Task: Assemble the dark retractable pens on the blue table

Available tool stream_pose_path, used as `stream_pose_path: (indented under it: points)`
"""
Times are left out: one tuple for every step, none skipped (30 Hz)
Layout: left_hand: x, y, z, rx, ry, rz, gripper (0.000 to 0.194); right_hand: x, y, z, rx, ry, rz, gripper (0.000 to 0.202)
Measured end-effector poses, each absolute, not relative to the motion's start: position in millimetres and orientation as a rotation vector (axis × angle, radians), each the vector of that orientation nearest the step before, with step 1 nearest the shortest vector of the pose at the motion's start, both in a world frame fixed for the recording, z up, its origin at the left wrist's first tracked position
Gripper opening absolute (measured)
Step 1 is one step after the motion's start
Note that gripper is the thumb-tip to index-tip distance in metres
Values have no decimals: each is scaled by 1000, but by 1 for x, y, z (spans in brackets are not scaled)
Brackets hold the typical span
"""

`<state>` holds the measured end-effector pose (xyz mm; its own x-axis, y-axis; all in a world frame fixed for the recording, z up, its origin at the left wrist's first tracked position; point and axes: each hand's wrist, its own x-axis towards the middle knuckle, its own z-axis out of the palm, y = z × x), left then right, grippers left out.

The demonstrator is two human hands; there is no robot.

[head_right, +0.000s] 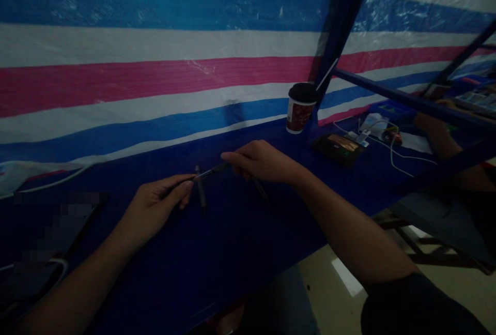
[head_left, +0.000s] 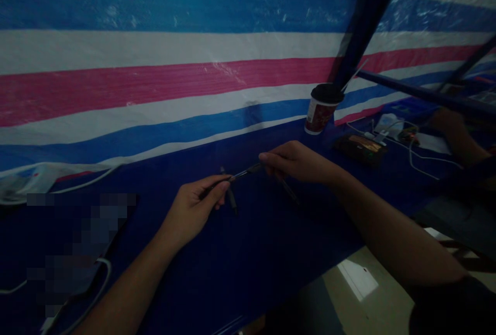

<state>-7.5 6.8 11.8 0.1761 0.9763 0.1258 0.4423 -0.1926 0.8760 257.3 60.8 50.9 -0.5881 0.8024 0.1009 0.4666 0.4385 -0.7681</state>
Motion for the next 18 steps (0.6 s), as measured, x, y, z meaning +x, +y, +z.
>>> stream_pose_path:
  points:
    - [-7, 7, 11, 1740, 1348, 959, 41, 258, 61, 51, -1029, -2251, 978, 43]
    - [-8, 7, 11, 1734, 1348, 958, 41, 258, 61, 51, -983, -2279, 962, 39]
    - [-8, 8, 10, 1731, 1349, 955, 41, 257, 62, 50, -949, -2309, 939, 36]
    - [-8, 8, 9, 1731, 1348, 959, 40, 257, 62, 49, -931, -2336, 919, 36]
    - [-9, 7, 8, 1737, 1346, 966, 40, 256, 63, 48, -926, -2351, 907, 39]
    - [-9, 7, 8, 1752, 1345, 978, 39, 254, 63, 46, -927, -2353, 910, 43]
    - [-10, 6, 9, 1778, 1347, 994, 38, 253, 64, 44, -931, -2339, 933, 46]
    - [-11, 5, 10, 1813, 1353, 1008, 37, 253, 65, 42, -932, -2317, 975, 48]
    - [-11, 3, 11, 1852, 1363, 1020, 35, 252, 66, 41, -929, -2297, 1040, 50]
    - [-12, 2, 13, 1881, 1373, 1032, 33, 253, 67, 40, -924, -2276, 1121, 52]
    - [-12, 1, 16, 1889, 1380, 1050, 32, 254, 68, 40, -917, -2258, 1207, 53]
    - [-12, -1, 18, 1873, 1384, 1073, 31, 255, 68, 41, -904, -2254, 1301, 54]
    - [-11, -2, 20, 1836, 1376, 1091, 30, 257, 68, 42, -878, -2270, 1406, 54]
    - [-10, -3, 22, 1782, 1355, 1108, 31, 258, 67, 43, -835, -2304, 1521, 53]
    - [-8, -3, 23, 1720, 1321, 1117, 32, 259, 65, 45, -774, -2347, 1637, 50]
    - [-5, -4, 23, 1657, 1278, 1117, 33, 258, 63, 46, -707, -2382, 1730, 46]
    - [-2, -4, 23, 1599, 1235, 1110, 34, 257, 61, 46, -646, -2401, 1792, 42]
    - [2, -4, 22, 1543, 1199, 1107, 33, 255, 59, 46, -603, -2402, 1808, 39]
